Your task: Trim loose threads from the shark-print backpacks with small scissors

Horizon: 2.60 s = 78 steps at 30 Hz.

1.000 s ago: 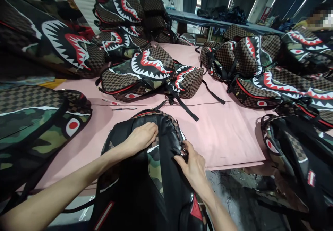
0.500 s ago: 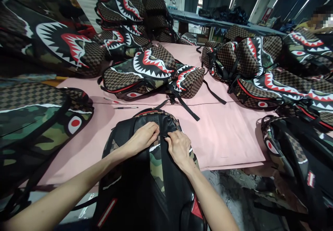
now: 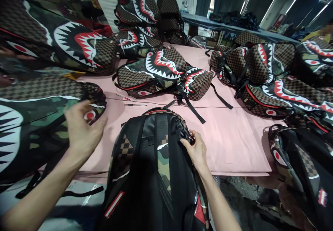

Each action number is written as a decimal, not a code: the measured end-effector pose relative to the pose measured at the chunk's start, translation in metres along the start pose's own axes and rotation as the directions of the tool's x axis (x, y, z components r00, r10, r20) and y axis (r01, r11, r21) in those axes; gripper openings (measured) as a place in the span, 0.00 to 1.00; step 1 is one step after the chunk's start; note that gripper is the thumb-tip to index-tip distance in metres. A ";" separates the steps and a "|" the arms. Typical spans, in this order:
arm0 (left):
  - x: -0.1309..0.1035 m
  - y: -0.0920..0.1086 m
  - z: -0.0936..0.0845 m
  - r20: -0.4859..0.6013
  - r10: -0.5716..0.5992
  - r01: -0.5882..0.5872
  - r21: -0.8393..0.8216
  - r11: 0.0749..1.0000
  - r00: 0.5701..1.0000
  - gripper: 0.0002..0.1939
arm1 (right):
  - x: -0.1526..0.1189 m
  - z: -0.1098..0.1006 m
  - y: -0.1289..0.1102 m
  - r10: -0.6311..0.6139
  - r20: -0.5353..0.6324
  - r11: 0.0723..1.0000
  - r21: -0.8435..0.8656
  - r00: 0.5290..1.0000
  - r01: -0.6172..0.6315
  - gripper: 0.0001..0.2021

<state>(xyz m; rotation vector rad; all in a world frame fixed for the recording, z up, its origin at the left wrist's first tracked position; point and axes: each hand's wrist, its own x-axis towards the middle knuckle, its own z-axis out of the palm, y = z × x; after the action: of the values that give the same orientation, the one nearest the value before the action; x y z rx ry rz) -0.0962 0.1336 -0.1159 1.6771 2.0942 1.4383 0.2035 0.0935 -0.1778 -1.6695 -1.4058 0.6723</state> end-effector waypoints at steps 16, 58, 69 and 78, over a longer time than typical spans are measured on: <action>-0.129 -0.014 0.003 0.762 -0.298 0.758 -0.358 0.546 0.575 0.17 | -0.022 0.032 -0.013 -0.052 0.394 0.998 -0.012 0.918 0.062 0.14; -0.139 -0.043 0.021 0.759 -0.196 0.726 -0.462 0.510 0.621 0.17 | 0.021 0.117 -0.094 -0.580 0.397 0.580 -0.411 0.711 0.703 0.08; -0.134 -0.039 0.020 0.758 -0.210 0.736 -0.461 0.496 0.617 0.19 | 0.025 0.127 -0.083 -0.171 0.417 0.972 0.220 0.893 0.083 0.08; -0.089 -0.029 0.001 0.363 -0.291 0.386 -0.223 0.895 0.885 0.23 | 0.025 0.129 -0.084 -0.116 0.368 0.977 0.211 0.922 0.038 0.12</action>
<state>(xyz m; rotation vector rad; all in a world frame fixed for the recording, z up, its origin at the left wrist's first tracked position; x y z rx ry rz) -0.0811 0.0645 -0.1769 1.2508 1.7853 1.1956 0.0593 0.1529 -0.1689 -1.3638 -1.6013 1.0982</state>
